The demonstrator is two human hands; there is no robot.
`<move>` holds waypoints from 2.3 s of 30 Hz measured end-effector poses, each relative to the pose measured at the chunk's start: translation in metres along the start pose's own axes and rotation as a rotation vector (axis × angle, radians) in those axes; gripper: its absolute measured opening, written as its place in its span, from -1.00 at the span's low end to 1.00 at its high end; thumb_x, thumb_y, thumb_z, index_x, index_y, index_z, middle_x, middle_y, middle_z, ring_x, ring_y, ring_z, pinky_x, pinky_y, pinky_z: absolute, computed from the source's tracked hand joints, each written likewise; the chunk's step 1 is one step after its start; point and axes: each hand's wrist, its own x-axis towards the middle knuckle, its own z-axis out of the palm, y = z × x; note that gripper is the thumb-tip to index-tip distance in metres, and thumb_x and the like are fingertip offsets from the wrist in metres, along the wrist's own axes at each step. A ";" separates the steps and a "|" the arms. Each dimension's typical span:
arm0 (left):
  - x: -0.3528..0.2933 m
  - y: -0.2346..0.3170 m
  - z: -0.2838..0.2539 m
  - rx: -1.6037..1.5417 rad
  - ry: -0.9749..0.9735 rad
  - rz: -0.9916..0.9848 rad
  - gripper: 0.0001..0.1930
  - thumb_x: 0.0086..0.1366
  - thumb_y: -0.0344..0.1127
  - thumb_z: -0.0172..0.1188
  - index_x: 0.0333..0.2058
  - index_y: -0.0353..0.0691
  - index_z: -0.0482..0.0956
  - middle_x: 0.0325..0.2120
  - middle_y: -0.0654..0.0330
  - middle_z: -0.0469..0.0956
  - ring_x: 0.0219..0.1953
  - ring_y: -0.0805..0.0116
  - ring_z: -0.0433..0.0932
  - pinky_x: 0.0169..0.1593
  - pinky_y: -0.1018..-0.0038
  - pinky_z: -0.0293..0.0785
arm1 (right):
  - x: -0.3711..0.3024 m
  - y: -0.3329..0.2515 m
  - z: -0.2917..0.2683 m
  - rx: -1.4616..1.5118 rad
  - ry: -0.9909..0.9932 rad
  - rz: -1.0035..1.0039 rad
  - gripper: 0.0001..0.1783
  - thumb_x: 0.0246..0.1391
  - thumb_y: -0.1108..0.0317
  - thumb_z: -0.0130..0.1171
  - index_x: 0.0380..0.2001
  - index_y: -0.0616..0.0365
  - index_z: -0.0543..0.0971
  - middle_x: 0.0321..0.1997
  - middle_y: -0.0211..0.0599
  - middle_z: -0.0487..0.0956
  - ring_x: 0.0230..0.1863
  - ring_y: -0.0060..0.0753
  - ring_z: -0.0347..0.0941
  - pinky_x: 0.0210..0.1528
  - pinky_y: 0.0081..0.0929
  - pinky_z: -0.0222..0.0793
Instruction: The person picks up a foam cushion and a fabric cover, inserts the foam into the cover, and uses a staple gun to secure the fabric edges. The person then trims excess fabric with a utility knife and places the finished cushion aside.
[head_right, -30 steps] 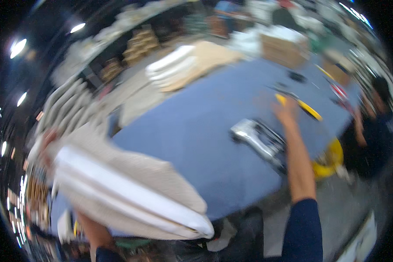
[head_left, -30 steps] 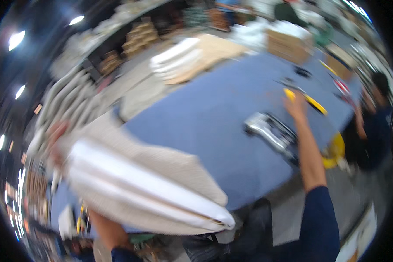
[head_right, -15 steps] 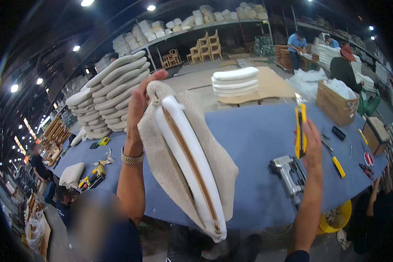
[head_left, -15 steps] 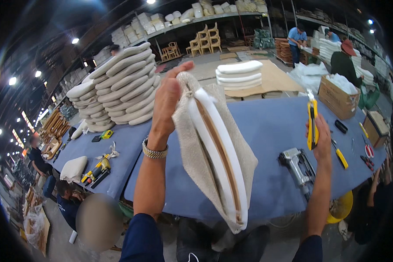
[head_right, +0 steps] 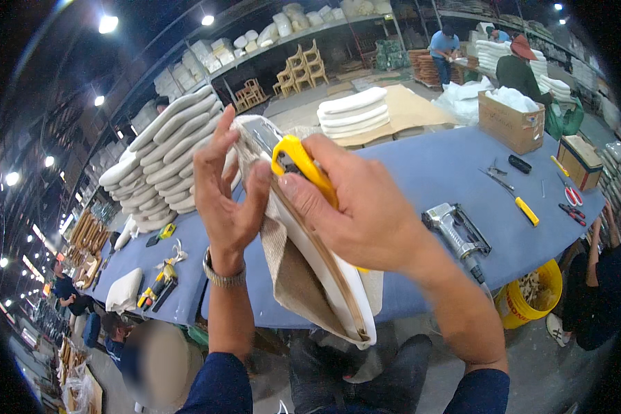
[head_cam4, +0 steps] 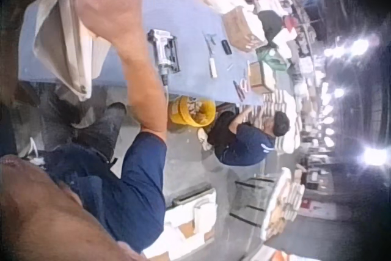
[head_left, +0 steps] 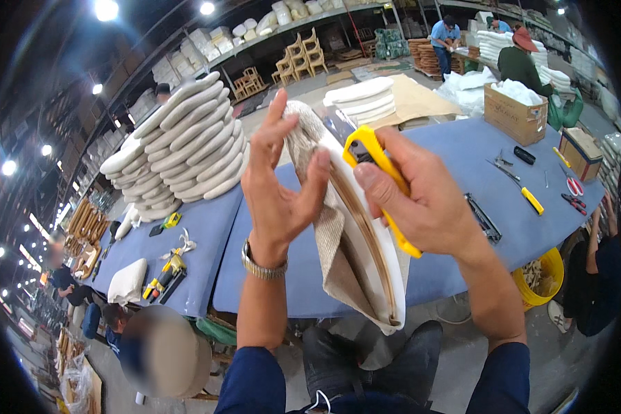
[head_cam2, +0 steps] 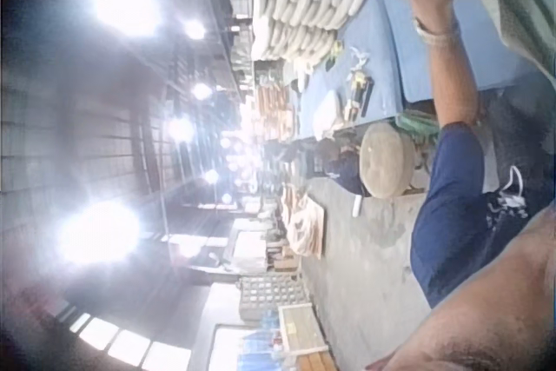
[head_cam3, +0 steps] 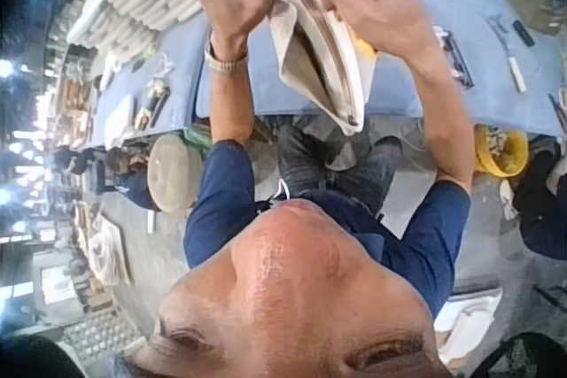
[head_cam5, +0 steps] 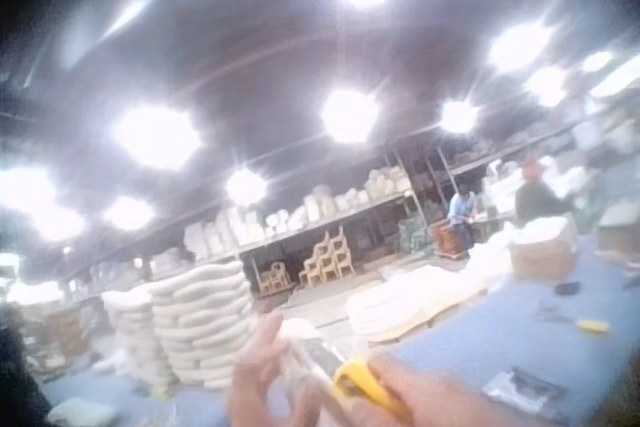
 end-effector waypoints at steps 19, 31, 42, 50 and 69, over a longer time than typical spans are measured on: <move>-0.036 0.033 -0.016 -0.539 0.338 -0.232 -0.93 0.39 -0.53 0.21 -0.28 -0.31 0.48 0.38 -0.29 0.21 0.47 -0.07 0.14 0.47 0.13 0.09 | -0.011 -0.032 0.050 -0.472 -0.077 -0.096 -0.69 0.22 0.32 0.12 -0.17 0.27 0.27 -0.61 0.16 0.54 -0.53 0.35 0.52 -0.46 0.15 0.43; -0.039 0.036 0.004 -0.671 0.429 -0.210 -0.92 0.42 -0.50 0.19 -0.25 -0.29 0.45 0.39 -0.25 0.21 0.47 -0.05 0.16 0.46 0.15 0.13 | -0.014 -0.053 0.057 -0.805 -0.132 0.047 -0.71 0.26 0.30 0.04 -0.13 0.30 0.28 -0.52 0.18 0.62 -0.45 0.32 0.61 -0.41 0.13 0.50; -0.037 0.034 0.011 -0.697 0.455 -0.212 -0.94 0.42 -0.52 0.17 -0.26 -0.34 0.46 0.38 -0.28 0.21 0.44 -0.02 0.21 0.40 0.21 0.27 | -0.007 -0.062 0.059 -0.974 -0.200 0.106 -0.71 0.16 0.38 0.07 -0.16 0.34 0.29 -0.52 0.18 0.63 -0.42 0.27 0.64 -0.41 0.05 0.55; -0.038 0.032 0.008 -0.670 0.456 -0.223 -0.93 0.42 -0.53 0.16 -0.27 -0.35 0.45 0.37 -0.30 0.22 0.43 -0.04 0.23 0.40 0.19 0.28 | -0.009 -0.051 0.059 -0.884 -0.207 0.064 -0.70 0.14 0.41 0.05 -0.15 0.40 0.29 -0.57 0.18 0.60 -0.48 0.27 0.62 -0.45 0.05 0.53; -0.044 0.035 -0.001 -0.778 0.574 -0.248 -0.88 0.45 -0.46 0.13 -0.25 -0.31 0.36 0.27 -0.34 0.36 0.35 0.02 0.36 0.39 0.18 0.31 | -0.033 -0.051 0.075 -0.757 -0.109 0.016 -0.69 0.30 0.26 0.06 -0.16 0.30 0.27 -0.60 0.12 0.59 -0.57 0.26 0.57 -0.53 0.07 0.47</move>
